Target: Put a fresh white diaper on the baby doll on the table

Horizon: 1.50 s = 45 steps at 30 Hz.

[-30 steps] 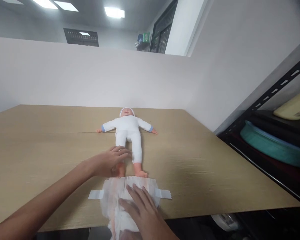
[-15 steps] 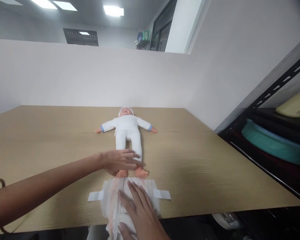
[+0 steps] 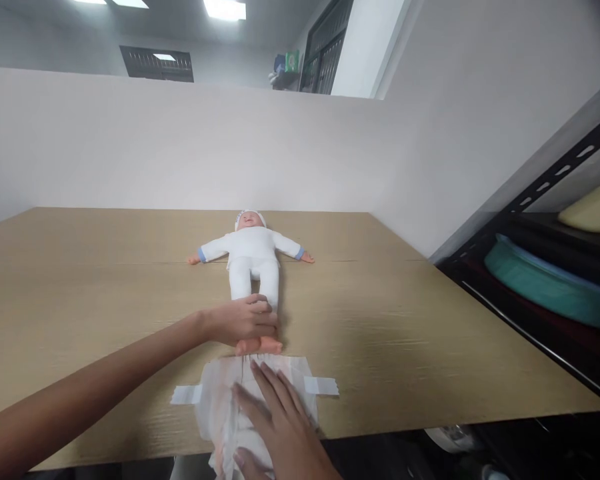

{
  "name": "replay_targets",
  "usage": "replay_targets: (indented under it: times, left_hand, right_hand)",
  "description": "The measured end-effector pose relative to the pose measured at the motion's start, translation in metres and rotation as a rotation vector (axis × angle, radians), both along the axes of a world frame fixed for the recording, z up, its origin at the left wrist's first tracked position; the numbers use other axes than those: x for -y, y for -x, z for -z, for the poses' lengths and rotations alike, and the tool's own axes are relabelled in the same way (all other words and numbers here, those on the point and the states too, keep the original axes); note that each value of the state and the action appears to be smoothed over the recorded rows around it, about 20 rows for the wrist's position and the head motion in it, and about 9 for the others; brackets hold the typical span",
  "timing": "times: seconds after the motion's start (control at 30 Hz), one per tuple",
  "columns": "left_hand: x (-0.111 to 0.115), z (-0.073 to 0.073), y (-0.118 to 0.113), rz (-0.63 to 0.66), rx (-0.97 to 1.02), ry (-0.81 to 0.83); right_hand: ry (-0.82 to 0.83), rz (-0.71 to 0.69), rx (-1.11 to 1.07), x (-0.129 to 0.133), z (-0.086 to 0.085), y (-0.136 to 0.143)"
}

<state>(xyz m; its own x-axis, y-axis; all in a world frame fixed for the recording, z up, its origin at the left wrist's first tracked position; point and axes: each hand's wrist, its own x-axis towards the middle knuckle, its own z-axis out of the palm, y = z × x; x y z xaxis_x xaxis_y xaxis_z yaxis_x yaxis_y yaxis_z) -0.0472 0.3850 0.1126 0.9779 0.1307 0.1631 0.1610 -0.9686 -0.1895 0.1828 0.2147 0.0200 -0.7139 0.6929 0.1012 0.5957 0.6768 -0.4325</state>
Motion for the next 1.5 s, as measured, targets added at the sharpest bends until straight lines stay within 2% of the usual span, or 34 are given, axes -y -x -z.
replay_targets:
  times: [0.1,0.23,0.4,0.57,0.67,0.73,0.87,1.0,1.2,1.5]
  left_hand:
    - [0.001,-0.017,0.001,-0.060,0.006,0.110]
    - [0.002,-0.046,0.002,-0.130,0.038,0.296]
    - [-0.007,-0.084,0.003,-0.168,0.171,0.517]
    - [-0.024,-0.117,0.004,-0.143,0.256,0.592]
    - [-0.030,-0.133,0.003,-0.136,0.319,0.607]
    - [-0.033,-0.141,0.004,-0.147,0.358,0.590]
    - [-0.042,-0.148,0.012,-0.146,0.390,0.594]
    - [-0.049,-0.152,0.019,-0.199,0.416,0.633]
    - [-0.055,-0.160,0.019,-0.158,0.495,0.616]
    - [-0.057,-0.160,0.019,-0.170,0.589,0.605]
  right_hand:
    - [-0.013,0.003,0.001,-0.004,-0.003,0.002]
    - [-0.034,0.019,-0.001,-0.011,-0.016,0.009]
    - [-0.032,0.072,-0.005,-0.048,-0.036,0.023]
    - [-0.041,0.091,0.018,-0.093,-0.069,0.035]
    - [0.016,0.116,-0.007,-0.096,-0.083,0.045]
    - [0.068,0.158,-0.023,-0.092,-0.081,0.053]
    - [0.105,0.220,0.006,-0.095,-0.058,0.067]
    - [0.031,0.251,-0.019,-0.114,-0.041,0.074]
    - [-0.032,0.253,-0.034,-0.148,-0.047,0.083]
    - [-0.152,0.228,-0.060,-0.203,-0.054,0.091]
